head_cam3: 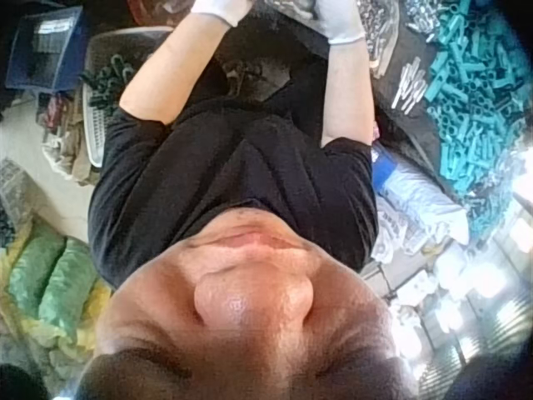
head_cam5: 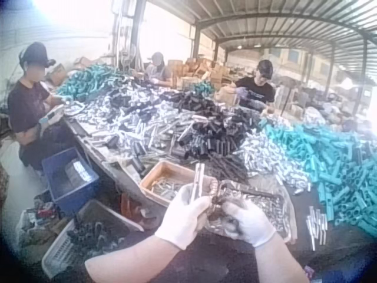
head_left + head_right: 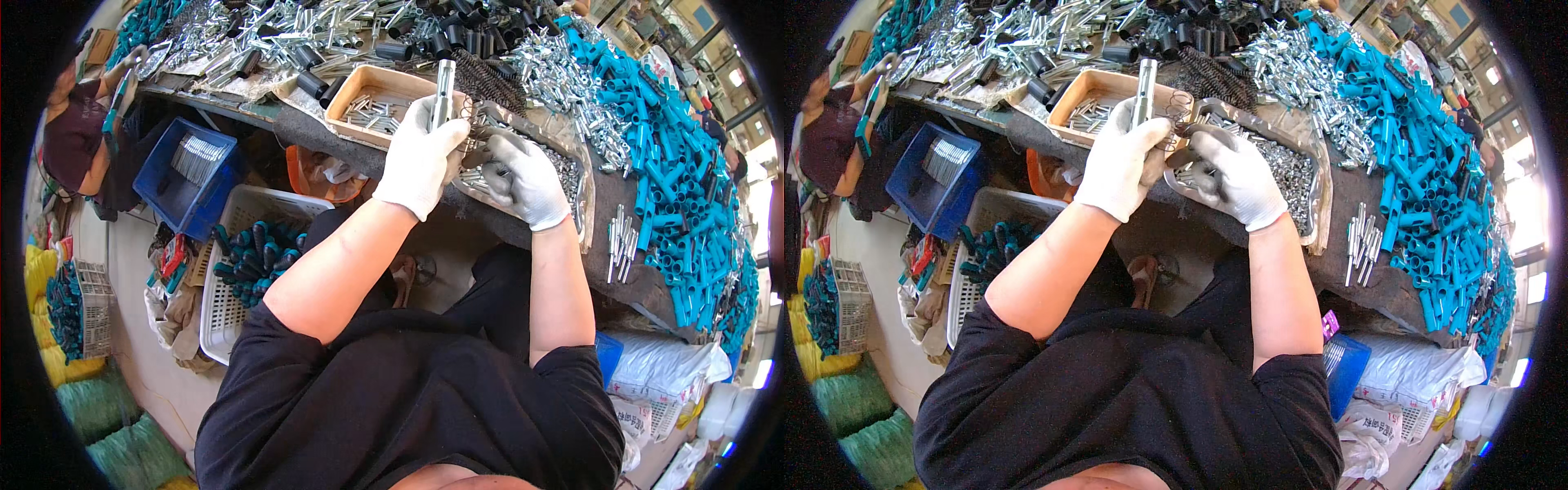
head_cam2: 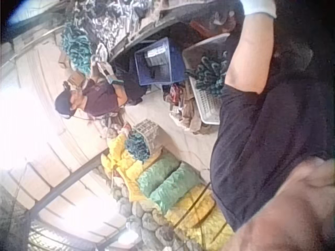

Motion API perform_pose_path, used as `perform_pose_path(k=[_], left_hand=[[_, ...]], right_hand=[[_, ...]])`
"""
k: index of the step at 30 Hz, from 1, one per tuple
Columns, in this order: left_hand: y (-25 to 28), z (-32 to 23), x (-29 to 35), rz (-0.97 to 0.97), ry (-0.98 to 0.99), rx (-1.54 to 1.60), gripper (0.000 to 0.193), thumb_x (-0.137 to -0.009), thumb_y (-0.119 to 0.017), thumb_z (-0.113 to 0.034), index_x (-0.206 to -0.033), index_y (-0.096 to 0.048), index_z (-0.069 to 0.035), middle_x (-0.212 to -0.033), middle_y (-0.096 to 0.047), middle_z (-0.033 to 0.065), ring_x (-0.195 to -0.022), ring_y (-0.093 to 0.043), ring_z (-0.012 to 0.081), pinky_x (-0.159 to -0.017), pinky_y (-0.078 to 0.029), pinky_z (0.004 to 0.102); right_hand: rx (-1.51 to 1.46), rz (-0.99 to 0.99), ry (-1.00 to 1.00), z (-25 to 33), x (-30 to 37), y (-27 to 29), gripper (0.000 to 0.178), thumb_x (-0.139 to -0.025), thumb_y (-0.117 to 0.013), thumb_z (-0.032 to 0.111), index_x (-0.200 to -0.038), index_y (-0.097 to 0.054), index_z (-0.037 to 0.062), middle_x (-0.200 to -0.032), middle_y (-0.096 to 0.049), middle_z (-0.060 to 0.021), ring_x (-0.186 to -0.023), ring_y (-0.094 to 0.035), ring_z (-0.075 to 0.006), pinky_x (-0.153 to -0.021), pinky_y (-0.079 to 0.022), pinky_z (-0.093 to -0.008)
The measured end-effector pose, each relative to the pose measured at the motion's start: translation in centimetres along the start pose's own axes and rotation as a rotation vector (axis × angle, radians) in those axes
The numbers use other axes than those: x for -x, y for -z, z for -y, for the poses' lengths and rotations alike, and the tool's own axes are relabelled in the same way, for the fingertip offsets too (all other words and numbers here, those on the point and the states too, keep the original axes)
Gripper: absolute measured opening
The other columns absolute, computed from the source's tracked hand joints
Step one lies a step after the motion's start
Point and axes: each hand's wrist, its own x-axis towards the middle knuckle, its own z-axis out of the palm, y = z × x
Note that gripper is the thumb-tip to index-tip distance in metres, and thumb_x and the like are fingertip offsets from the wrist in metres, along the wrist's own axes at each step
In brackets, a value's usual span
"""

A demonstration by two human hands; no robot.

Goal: The person assembles tools by inserting springs and pins into metal cylinders and fitting plastic handles onto the metal mechanisms.

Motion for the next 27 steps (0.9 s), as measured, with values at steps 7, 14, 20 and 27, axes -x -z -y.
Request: perform_pose_path(k=[7,14,20,27], left_hand=[[-0.1,-0.4,0.5,-0.051,0.14,0.036,0.033,-0.084,-0.059,-0.006,-0.115,-0.048,-0.002,-0.086,-0.054,0.0035,-0.064,-0.052,0.009,-0.052,-0.042,0.021],[0.2,-0.5,0.2,-0.05,0.12,0.064,0.034,-0.084,-0.059,-0.004,-0.115,-0.048,-0.001,-0.089,-0.055,0.0052,-0.069,-0.054,0.0103,-0.058,-0.047,0.0237],[0.3,-0.2,0.2,-0.037,0.009,0.013,0.033,-0.083,-0.059,-0.002,-0.115,-0.049,-0.001,-0.094,-0.056,0.0058,-0.079,-0.055,0.0117,-0.07,-0.048,0.0261],[0.2,0.3,0.5,-0.049,0.007,0.031,0.036,-0.083,-0.06,-0.001,-0.116,-0.049,0.0,-0.097,-0.056,0.0059,-0.083,-0.055,0.0117,-0.074,-0.048,0.0255]], right_hand=[[1.264,-0.421,0.853,0.3,-0.8,0.1,0.03,-0.076,-0.065,0.002,-0.105,-0.064,0.0089,-0.096,-0.063,-0.0132,-0.088,-0.062,-0.0319,-0.079,-0.051,-0.0364],[0.944,-0.323,0.706,-0.8,-1.3,-0.3,0.019,-0.079,-0.067,0.007,-0.096,-0.059,0.0036,-0.091,-0.059,-0.0086,-0.083,-0.06,-0.0243,-0.077,-0.049,-0.0331],[0.147,-0.177,0.22,-0.6,-1.3,-0.2,0.02,-0.089,-0.063,0.02,-0.098,-0.055,0.0042,-0.088,-0.057,-0.0026,-0.077,-0.056,-0.0086,-0.068,-0.047,-0.0228],[0.59,-0.185,0.483,0.0,-1.5,-0.2,0.028,-0.088,-0.062,0.013,-0.114,-0.055,0.0046,-0.095,-0.064,-0.0079,-0.079,-0.061,-0.012,-0.067,-0.049,-0.0244]])
